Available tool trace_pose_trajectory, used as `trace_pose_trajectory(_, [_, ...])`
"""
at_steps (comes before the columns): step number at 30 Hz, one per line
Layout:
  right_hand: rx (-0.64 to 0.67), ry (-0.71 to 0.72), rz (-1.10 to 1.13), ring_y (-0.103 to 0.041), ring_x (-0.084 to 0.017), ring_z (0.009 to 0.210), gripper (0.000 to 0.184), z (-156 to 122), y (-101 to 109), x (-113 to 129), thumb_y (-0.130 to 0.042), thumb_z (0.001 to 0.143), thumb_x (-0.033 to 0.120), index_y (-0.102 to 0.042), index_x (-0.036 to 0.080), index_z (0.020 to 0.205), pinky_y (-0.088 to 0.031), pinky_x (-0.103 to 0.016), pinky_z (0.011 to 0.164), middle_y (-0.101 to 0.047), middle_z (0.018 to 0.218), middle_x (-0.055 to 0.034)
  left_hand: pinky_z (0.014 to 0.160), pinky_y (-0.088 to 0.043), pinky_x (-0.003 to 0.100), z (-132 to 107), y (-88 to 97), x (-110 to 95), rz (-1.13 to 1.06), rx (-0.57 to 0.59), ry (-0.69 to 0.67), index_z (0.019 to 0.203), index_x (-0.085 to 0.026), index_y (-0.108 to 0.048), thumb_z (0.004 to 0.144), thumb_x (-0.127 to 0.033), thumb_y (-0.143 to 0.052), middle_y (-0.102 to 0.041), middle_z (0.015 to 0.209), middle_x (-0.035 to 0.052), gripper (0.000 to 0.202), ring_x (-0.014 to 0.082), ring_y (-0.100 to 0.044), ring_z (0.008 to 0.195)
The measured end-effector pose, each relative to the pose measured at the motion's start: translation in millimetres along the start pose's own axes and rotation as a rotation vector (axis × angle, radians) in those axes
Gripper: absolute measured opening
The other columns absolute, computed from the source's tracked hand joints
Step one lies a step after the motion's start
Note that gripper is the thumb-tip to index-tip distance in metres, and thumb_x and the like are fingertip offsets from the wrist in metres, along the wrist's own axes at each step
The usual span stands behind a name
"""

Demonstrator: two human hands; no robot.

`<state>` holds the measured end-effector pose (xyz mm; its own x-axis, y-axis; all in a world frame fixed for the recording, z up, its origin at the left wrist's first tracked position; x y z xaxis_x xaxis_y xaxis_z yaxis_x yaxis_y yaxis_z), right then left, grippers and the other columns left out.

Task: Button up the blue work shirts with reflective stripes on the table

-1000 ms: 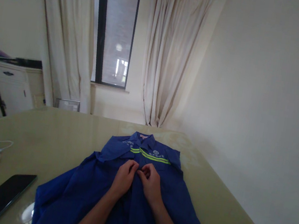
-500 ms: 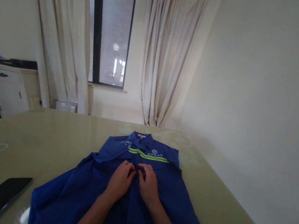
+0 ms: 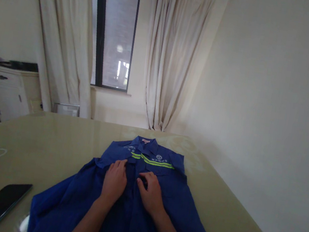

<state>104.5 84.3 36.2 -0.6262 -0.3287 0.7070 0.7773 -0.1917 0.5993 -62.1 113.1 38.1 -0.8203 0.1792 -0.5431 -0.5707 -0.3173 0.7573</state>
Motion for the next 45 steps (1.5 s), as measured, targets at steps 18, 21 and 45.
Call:
trace_pose_trajectory(18, [0.042,0.09,-0.072,-0.06,-0.025,0.111,0.027,-2,0,17,-0.059,0.098,0.035,-0.069,0.029,0.122,-0.043,-0.038,0.1,-0.069,0.119,-0.0049,0.118,-0.033,0.048,7,12.0,-8,0.037,-0.028,-0.201,0.12,-0.02,-0.069,0.1,-0.027,-0.039,-0.064,0.139,0.0114,0.037,0.029,-0.053,0.134])
trace_pose_trajectory(21, [0.129,0.131,-0.198,-0.06,-0.023,0.101,0.016,-3,-9,24,-0.058,0.098,0.026,-0.073,0.027,0.103,-0.043,-0.035,0.092,-0.07,0.105,-0.0031,0.11,-0.043,0.043,-2,-14.9,-25,-0.174,0.148,-0.168,0.114,-0.021,-0.071,0.102,-0.035,-0.034,-0.072,0.126,0.0109,0.041,0.0258,-0.064,0.12])
trace_pose_trajectory(45, [0.052,0.089,-0.222,-0.064,-0.019,0.08,0.017,-10,-2,26,-0.052,0.091,0.015,-0.066,0.024,0.087,-0.045,-0.028,0.072,-0.068,0.086,-0.0024,0.113,-0.046,0.047,5,-41.6,-19,-0.952,0.183,0.165,0.109,-0.017,-0.077,0.08,-0.041,-0.073,-0.075,0.123,0.0107,0.038,0.0288,-0.066,0.122])
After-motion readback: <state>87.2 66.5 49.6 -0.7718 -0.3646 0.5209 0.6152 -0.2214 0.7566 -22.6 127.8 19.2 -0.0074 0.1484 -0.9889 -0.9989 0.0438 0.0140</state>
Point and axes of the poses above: each hand's wrist, its own z-axis towards the middle knuckle, its own y-axis out of the back of the hand, x = y × z, the point moved 9 cm from there along z, towards the middle knuckle
